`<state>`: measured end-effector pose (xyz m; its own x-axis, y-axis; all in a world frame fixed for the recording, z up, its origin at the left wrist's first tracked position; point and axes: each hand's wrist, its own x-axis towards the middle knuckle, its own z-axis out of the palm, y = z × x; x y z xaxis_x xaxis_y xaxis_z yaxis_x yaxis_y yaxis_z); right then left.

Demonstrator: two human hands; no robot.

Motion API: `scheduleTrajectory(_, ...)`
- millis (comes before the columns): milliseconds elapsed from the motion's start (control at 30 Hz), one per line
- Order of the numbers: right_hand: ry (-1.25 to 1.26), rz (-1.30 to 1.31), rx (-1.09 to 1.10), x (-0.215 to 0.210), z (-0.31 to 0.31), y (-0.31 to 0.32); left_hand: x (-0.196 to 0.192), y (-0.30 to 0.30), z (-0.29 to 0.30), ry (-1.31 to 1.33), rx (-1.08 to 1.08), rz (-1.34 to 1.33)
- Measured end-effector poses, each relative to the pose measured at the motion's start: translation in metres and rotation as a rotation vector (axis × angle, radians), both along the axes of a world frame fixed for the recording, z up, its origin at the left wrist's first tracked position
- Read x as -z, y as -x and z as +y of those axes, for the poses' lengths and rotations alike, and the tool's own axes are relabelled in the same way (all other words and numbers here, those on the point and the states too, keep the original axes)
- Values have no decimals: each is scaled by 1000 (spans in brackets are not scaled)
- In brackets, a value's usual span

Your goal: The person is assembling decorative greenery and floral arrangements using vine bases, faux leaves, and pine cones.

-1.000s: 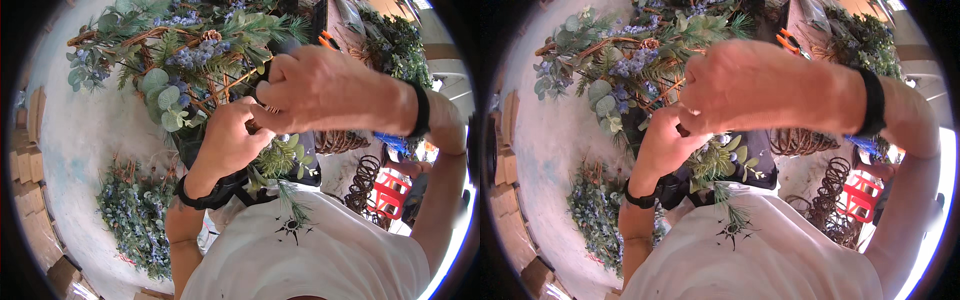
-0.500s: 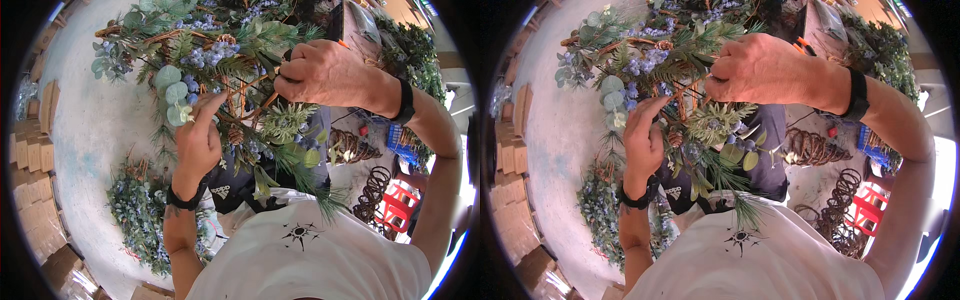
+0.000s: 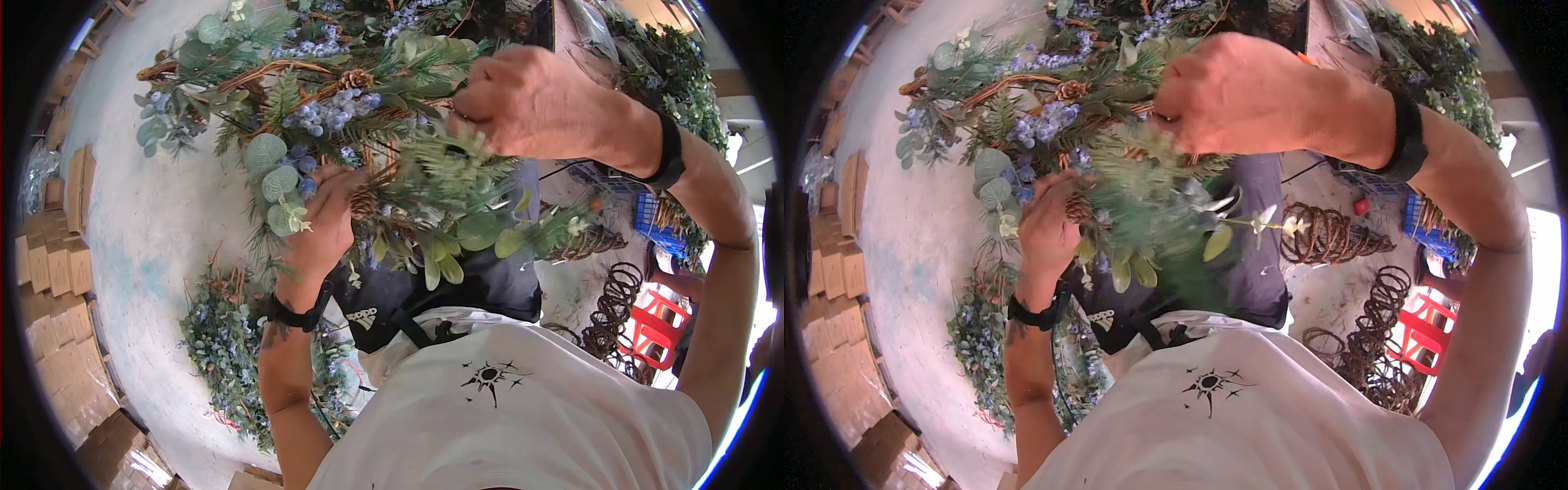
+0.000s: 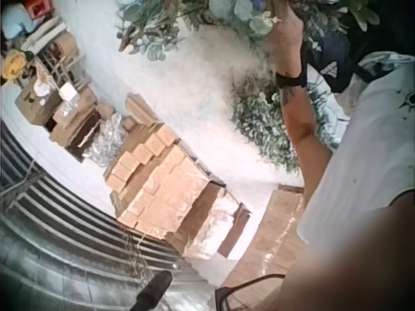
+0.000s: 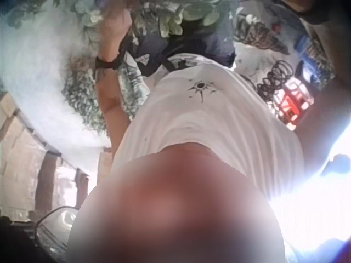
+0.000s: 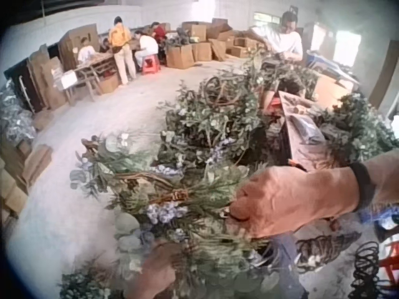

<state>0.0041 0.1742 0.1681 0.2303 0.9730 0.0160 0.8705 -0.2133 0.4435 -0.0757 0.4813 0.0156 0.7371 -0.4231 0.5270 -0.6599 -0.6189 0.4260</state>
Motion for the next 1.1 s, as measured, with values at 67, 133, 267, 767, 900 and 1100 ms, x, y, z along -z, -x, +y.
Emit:
scheduleTrajectory(67,38,44,-2,12,-8,3,7,-1,-2,16,48,4)
scheduleTrajectory(133,54,109,-51,15,-11,1,25,5,6,10,117,-43)
scheduleTrajectory(267,247,87,-112,28,-9,-7,-33,16,-4,-298,147,103)
scheduleTrajectory(767,89,79,-307,51,-18,-23,-95,8,-101,-242,-165,457)
scheduleTrajectory(900,-127,88,-388,68,-32,-33,-83,7,-106,-238,-172,524)
scheduleTrajectory(1100,-286,164,-338,85,-37,-34,-89,-8,-117,-54,-182,784)
